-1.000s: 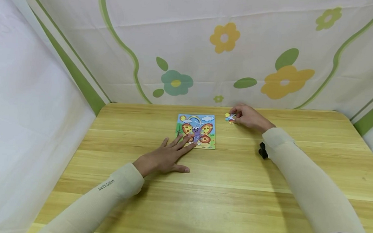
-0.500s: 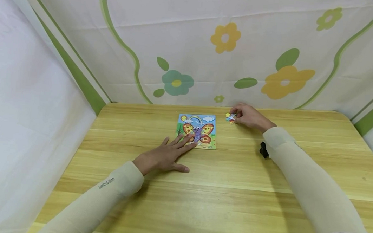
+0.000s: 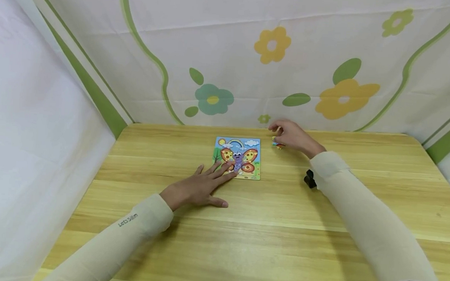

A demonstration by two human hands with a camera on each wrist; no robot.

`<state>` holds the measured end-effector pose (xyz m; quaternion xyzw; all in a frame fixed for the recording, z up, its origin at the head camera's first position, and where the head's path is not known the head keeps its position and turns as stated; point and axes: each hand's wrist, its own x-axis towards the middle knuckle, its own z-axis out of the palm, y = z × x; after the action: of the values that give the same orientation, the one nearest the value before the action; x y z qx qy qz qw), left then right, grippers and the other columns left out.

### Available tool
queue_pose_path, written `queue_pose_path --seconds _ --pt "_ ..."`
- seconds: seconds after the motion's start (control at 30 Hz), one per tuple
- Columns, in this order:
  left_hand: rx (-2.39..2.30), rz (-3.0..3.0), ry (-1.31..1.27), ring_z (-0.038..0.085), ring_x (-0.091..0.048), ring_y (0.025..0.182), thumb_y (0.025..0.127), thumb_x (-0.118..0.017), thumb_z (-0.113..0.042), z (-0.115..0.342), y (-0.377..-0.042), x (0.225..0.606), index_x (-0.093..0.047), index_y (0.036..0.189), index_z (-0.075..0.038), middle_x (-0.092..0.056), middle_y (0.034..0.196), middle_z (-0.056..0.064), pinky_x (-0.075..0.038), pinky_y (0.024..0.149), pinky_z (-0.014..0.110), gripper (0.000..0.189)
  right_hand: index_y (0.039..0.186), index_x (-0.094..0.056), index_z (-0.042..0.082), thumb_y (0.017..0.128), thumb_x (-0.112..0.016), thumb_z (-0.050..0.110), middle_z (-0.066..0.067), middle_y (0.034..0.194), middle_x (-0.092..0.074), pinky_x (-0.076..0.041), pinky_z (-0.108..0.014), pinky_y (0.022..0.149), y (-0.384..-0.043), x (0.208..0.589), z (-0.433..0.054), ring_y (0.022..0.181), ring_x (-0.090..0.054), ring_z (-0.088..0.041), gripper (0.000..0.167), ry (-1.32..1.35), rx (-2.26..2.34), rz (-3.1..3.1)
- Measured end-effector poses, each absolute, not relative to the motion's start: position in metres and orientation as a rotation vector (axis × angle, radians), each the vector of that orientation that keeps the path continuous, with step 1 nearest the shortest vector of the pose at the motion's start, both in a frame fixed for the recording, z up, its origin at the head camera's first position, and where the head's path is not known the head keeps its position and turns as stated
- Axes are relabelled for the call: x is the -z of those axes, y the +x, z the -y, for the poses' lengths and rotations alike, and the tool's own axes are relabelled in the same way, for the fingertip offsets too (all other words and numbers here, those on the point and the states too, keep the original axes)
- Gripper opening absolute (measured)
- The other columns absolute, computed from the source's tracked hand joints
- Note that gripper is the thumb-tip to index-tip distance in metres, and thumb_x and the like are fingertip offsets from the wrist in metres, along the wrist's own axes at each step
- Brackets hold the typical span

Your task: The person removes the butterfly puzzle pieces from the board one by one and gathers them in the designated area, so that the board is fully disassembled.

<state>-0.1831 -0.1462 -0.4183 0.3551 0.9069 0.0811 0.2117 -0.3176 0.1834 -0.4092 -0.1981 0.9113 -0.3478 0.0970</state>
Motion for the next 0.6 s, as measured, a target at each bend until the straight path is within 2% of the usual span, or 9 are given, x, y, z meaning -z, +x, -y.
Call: queue_pose_path --seconds 0.23,0.6 --pt "-0.222 -2.511 0.973 0.032 0.008 0.165 0.099 -0.060 -0.064 0.146 -0.184 0.417 -0.006 0.171 -0.031 0.009 0.179 0.000 -0.008 0.124 0.075 0.096 0.134 -0.061 -0.007 0.096 -0.063 -0.005 -0.026 0.131 -0.061 -0.052 -0.048 0.098 -0.316 0.406 -0.165 0.117 -0.058 -0.038 0.038 -0.620 1.043 -2.673" --pt "-0.215 -2.511 0.965 0.032 0.008 0.165 0.099 -0.059 -0.065 0.146 -0.185 0.419 -0.006 0.171 -0.032 0.009 0.178 -0.001 -0.008 0.125 0.074 0.095 0.133 -0.061 -0.009 0.096 -0.065 -0.004 -0.027 0.129 -0.062 -0.050 -0.051 0.105 -0.315 0.406 -0.143 0.119 -0.058 -0.040 0.037 -0.693 1.095 -2.616"
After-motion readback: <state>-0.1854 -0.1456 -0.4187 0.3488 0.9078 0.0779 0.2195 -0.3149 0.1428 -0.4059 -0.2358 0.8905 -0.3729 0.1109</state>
